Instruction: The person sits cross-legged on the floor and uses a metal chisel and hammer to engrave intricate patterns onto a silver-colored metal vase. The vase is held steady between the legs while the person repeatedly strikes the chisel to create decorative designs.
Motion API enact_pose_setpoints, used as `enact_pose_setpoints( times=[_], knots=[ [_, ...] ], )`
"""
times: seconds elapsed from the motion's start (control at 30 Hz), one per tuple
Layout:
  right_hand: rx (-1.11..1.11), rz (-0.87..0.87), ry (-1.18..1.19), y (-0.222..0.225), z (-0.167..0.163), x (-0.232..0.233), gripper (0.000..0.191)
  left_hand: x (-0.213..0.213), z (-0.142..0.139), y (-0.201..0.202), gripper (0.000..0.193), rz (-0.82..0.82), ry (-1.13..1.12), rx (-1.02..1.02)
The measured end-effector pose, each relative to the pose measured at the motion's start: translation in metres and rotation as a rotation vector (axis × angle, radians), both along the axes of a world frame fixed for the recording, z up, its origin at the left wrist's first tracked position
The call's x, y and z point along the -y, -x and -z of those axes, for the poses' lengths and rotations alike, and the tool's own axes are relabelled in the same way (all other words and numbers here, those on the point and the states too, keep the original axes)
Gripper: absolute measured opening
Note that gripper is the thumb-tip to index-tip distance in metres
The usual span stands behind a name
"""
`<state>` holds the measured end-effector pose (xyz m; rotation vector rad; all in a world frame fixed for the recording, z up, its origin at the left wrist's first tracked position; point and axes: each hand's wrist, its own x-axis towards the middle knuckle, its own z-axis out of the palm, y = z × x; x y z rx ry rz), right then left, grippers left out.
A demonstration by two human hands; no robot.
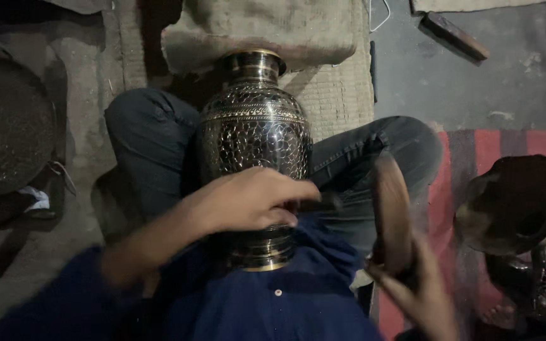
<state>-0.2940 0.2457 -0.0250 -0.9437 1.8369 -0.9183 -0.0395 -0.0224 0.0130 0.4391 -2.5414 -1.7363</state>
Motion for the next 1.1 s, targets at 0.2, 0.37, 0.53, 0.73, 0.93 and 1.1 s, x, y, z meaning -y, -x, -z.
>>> enact_pose_setpoints(
  times=[0.2,0.37,0.53,0.73,0.93,1.1],
  knots=[
    [-0.047,0.358,-0.058,-0.041,0.134,-0.095,0.078,0.009,-0.015,0.04,0.048,0.376,0.167,0.175],
    [-0.172,0.406,0.204,-0.064,0.167,-0.129,0.07,0.006,-0.017,0.048,0.049,0.451,0.181,0.303],
    [-0.361,0.266,0.13,-0.062,0.163,-0.135,0.069,0.005,-0.014,0.051,0.049,0.505,0.27,0.251],
    [-0.208,0.193,0.417,-0.047,0.17,-0.133,0.077,0.002,-0.019,0.042,0.045,0.418,0.253,0.241],
    [-0.2,0.254,0.062,-0.033,0.122,-0.11,0.074,0.0,-0.02,0.031,0.043,0.225,0.141,0.199],
    [-0.199,0.181,0.106,-0.016,0.054,-0.059,0.085,-0.012,-0.016,0.004,0.038,-0.124,0.046,0.114]
  ],
)
